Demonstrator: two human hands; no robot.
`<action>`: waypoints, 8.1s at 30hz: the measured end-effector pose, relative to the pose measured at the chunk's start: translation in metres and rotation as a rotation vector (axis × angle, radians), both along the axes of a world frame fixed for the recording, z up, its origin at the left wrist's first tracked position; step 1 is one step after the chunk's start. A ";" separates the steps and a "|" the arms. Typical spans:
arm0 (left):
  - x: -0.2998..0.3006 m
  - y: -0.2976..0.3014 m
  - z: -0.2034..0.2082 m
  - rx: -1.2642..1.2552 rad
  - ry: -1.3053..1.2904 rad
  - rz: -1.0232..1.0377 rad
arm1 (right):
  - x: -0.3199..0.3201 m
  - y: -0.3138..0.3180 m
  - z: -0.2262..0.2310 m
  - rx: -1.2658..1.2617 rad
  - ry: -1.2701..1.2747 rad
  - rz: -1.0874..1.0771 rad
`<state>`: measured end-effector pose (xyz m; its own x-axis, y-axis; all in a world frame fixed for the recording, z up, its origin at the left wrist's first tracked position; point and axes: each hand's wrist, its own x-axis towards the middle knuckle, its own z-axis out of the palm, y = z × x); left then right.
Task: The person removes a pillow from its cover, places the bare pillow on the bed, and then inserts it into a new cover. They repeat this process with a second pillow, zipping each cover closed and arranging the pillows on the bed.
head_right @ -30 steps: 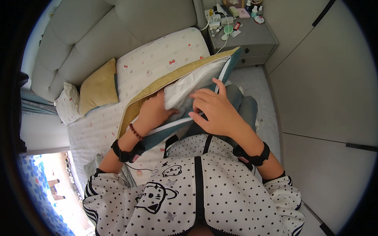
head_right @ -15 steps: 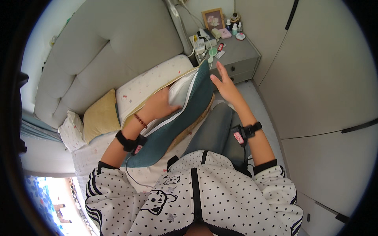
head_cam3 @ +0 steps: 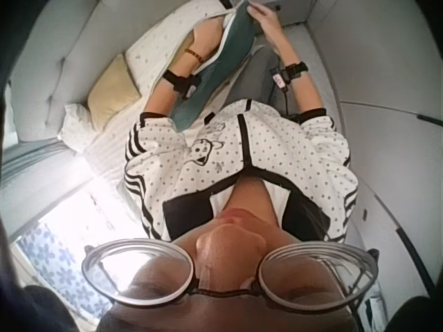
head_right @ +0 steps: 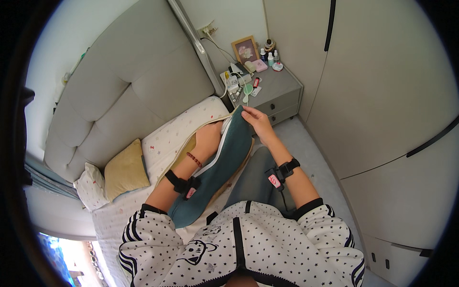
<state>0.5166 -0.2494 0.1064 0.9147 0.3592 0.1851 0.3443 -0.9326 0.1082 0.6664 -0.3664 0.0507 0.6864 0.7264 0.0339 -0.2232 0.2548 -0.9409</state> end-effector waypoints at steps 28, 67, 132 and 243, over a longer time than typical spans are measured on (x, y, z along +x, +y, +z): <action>-0.151 -0.040 0.113 -0.405 -0.400 0.289 | -0.051 -0.010 0.039 0.073 0.082 0.232; -0.247 0.013 0.244 -0.545 -1.110 0.382 | -0.148 0.078 0.101 0.218 -0.066 0.726; -0.623 0.101 0.049 -0.244 -1.011 1.361 | 0.033 -0.229 0.177 -0.097 0.062 -0.397; -0.456 0.038 -0.254 -0.144 -0.188 1.288 | -0.229 0.198 0.162 0.174 0.597 0.333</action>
